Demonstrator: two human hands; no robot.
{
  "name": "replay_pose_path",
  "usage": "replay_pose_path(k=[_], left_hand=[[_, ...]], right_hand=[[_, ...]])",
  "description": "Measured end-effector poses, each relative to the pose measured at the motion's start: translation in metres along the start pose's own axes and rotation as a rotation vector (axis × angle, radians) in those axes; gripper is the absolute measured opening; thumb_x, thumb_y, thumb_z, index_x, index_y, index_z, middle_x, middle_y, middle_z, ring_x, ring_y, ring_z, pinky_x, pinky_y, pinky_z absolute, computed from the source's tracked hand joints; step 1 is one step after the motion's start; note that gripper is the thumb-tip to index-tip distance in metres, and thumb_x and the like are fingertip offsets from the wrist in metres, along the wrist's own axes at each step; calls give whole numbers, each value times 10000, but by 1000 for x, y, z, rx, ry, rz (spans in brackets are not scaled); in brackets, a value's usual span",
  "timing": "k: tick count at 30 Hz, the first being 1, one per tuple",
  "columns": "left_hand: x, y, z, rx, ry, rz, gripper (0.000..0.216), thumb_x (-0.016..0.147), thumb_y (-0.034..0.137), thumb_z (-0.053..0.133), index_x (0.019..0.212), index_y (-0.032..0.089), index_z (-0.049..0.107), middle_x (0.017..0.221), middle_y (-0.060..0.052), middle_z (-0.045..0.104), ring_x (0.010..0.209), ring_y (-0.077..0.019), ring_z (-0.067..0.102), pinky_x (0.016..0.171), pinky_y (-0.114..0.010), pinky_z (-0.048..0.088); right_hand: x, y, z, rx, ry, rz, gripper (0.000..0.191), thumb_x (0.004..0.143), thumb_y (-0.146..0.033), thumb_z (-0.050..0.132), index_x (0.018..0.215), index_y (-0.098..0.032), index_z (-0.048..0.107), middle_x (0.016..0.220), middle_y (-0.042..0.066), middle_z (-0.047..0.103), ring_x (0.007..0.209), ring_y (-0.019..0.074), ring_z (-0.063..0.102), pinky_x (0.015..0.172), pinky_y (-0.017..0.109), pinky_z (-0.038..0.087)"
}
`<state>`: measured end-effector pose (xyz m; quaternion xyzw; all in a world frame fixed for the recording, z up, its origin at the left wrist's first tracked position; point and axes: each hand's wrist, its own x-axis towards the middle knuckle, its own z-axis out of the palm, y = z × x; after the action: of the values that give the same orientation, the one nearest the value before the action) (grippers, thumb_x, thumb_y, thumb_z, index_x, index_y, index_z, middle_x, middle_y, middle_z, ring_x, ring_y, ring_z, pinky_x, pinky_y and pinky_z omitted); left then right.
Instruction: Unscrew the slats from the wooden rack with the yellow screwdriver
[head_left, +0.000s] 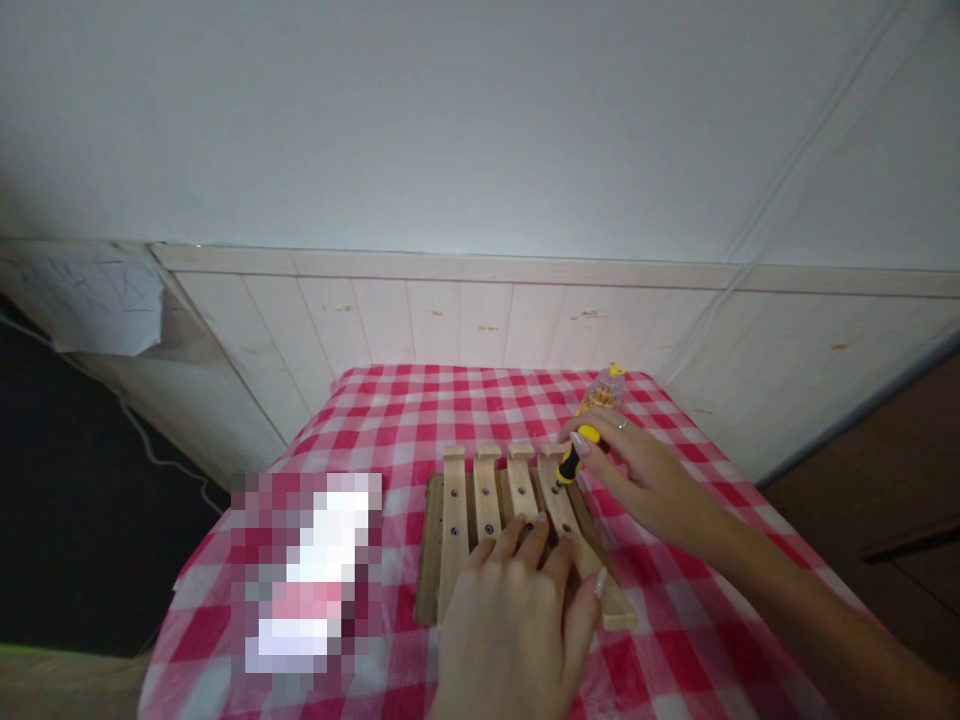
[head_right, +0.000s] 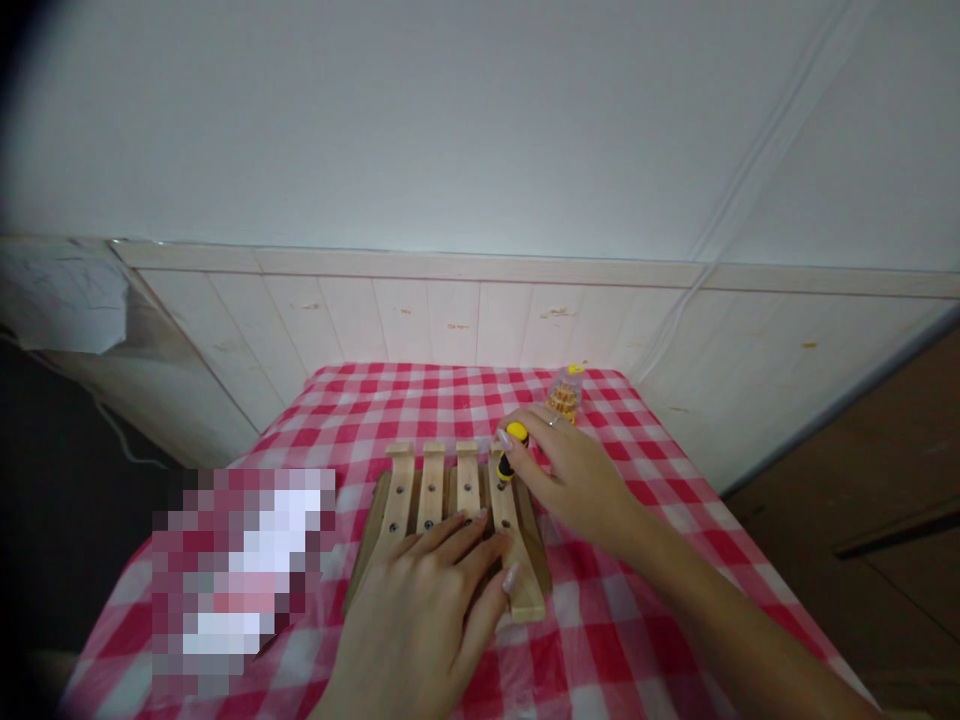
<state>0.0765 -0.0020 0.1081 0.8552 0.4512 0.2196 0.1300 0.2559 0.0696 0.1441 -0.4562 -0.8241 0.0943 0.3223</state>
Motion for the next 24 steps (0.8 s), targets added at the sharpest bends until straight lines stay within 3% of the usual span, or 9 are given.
replay_pose_path(k=[3,6,10,14,17,22,24], left_hand=[[0,1,0,8,17,-10,304,934,246,507,1135,174,724,1180,-116,727,1107,-350,667,847,-532,596],[0,1,0,13,32,-9,306,934,241,497,1123,174,728,1177,-112,728,1101,-340,671,849,-523,596],[0,1,0,8,26,-7,314,933,237,488,1125,172,728,1156,-114,736,1083,-333,681,849,-526,597],[1,1,-1,12,25,-13,296,937,236,493,1102,180,732,1122,-103,747,1071,-325,686,851,-515,598],[0,1,-1,21,20,-12,299,941,236,487,1100,172,731,1142,-110,741,1094,-330,676,859,-521,594],[1,1,-1,9,11,-22,313,937,228,476,1102,170,735,1153,-110,738,1094,-324,677,869,-528,590],[2,2,-1,7,9,-25,323,938,226,466,1103,160,736,1151,-113,738,1099,-325,674,879,-532,586]], right_hand=[[1,0,-1,80,-19,6,253,981,-349,424,1071,-246,636,1041,81,723,938,240,670,783,370,513],[1,2,-1,33,-34,5,274,971,-308,425,1124,-238,642,1011,77,738,886,227,687,732,334,510],[2,5,-4,-123,-63,-54,278,997,-337,390,992,-216,641,885,71,737,737,210,671,645,311,465],[4,3,-13,-108,-178,-132,373,1039,-396,288,963,-220,608,874,62,725,792,215,668,694,321,467],[6,-1,-22,-114,-218,-92,409,1050,-383,235,1000,-225,609,894,62,718,800,214,658,717,325,469],[15,-1,-31,-162,-336,-82,424,1017,-473,333,877,-222,646,711,27,666,594,174,579,550,274,377],[18,1,-28,-185,-322,-57,425,985,-509,402,804,-220,656,614,2,614,517,154,520,501,268,303]])
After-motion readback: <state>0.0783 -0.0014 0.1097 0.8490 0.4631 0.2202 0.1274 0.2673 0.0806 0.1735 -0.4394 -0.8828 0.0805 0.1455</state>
